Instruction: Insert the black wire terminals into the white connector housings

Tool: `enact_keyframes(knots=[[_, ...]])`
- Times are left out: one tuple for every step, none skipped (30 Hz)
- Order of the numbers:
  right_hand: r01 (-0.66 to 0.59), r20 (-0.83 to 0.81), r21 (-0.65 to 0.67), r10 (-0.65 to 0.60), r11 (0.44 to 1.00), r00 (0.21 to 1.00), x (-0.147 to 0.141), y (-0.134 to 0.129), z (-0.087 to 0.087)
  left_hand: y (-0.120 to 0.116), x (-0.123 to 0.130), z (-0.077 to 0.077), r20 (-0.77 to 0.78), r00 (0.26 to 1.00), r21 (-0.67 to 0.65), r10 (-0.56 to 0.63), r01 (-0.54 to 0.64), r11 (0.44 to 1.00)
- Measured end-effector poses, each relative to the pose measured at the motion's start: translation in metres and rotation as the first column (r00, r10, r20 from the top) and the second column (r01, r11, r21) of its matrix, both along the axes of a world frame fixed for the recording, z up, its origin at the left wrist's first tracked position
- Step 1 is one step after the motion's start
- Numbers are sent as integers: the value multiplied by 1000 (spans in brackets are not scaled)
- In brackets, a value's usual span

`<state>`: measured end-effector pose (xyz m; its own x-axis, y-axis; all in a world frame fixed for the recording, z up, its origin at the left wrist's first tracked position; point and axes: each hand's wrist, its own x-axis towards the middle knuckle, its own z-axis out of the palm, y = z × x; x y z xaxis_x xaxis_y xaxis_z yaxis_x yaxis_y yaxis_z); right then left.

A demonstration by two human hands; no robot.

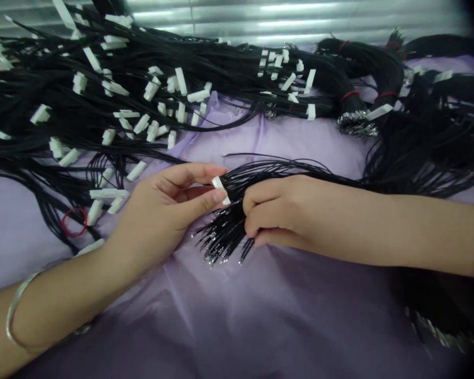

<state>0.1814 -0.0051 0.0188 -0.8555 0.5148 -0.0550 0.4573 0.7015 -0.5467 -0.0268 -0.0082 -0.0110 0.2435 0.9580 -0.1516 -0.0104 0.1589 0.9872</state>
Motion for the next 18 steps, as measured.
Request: enact_keyframes(knots=[[5, 17, -5, -5, 1000, 1000, 1, 0, 0, 0, 0, 0, 15, 1000, -5, -4, 4, 1000], [1, 39, 1, -1, 1000, 999, 1, -1, -1, 0, 0, -1, 24, 1000, -11, -6, 7, 1000], [-11, 60, 17, 10, 1000, 998, 2, -2, -2, 0, 0, 0, 33, 999, -16, -8, 8, 1000], [-30, 76, 43, 26, 999, 997, 2, -4, -2, -1, 1, 0, 42, 999, -18, -6, 6, 1000], [-42, 75, 77, 36, 996, 997, 1, -6, -2, -1, 2, 1, 47, 999, -14, 0, 0, 1000], [-32, 70, 102, 25, 994, 997, 1, -8, 0, -2, 2, 2, 48, 999, -3, 10, -10, 1000], [-2, 54, 101, -4, 995, 999, 0, -9, 2, -3, 3, 3, 45, 999, 7, 20, -20, 1000], [55, 35, 73, -58, 996, 998, 0, -9, 6, -4, 4, 3, 38, 999, 14, 23, -24, 1000], [130, 23, 22, -130, 991, 991, -1, -9, 10, -4, 4, 4, 31, 999, 12, 18, -18, 1000], [210, 10, -37, -210, 977, 978, -2, -8, 13, -5, 4, 4, 28, 1000, 3, 7, -7, 1000], [278, -10, -94, -280, 956, 960, -2, -6, 17, -6, 3, 4, 35, 999, -12, -9, 9, 1000], [324, -39, -138, -332, 936, 942, -2, -5, 19, -6, 3, 3, 49, 999, -29, -25, 26, 999], [346, -81, -165, -362, 924, 929, -2, -3, 21, -6, 2, 3, 62, 997, -43, -35, 37, 998], [349, -120, -180, -373, 920, 920, -1, -2, 21, -5, 2, 3, 73, 997, -52, -36, 40, 998], [339, -161, -190, -370, 921, 915, -1, -1, 22, -5, 1, 3, 79, 996, -61, -32, 37, 997], [328, -200, -193, -364, 925, 910, 0, -1, 21, -4, 1, 3, 80, 996, -71, -26, 32, 997], [322, -232, -189, -360, 928, 904, 0, -2, 21, -4, 2, 4, 74, 997, -83, -21, 27, 996], [324, -260, -180, -362, 929, 895, 0, -3, 21, -3, 2, 5, 65, 998, -93, -12, 18, 996]])
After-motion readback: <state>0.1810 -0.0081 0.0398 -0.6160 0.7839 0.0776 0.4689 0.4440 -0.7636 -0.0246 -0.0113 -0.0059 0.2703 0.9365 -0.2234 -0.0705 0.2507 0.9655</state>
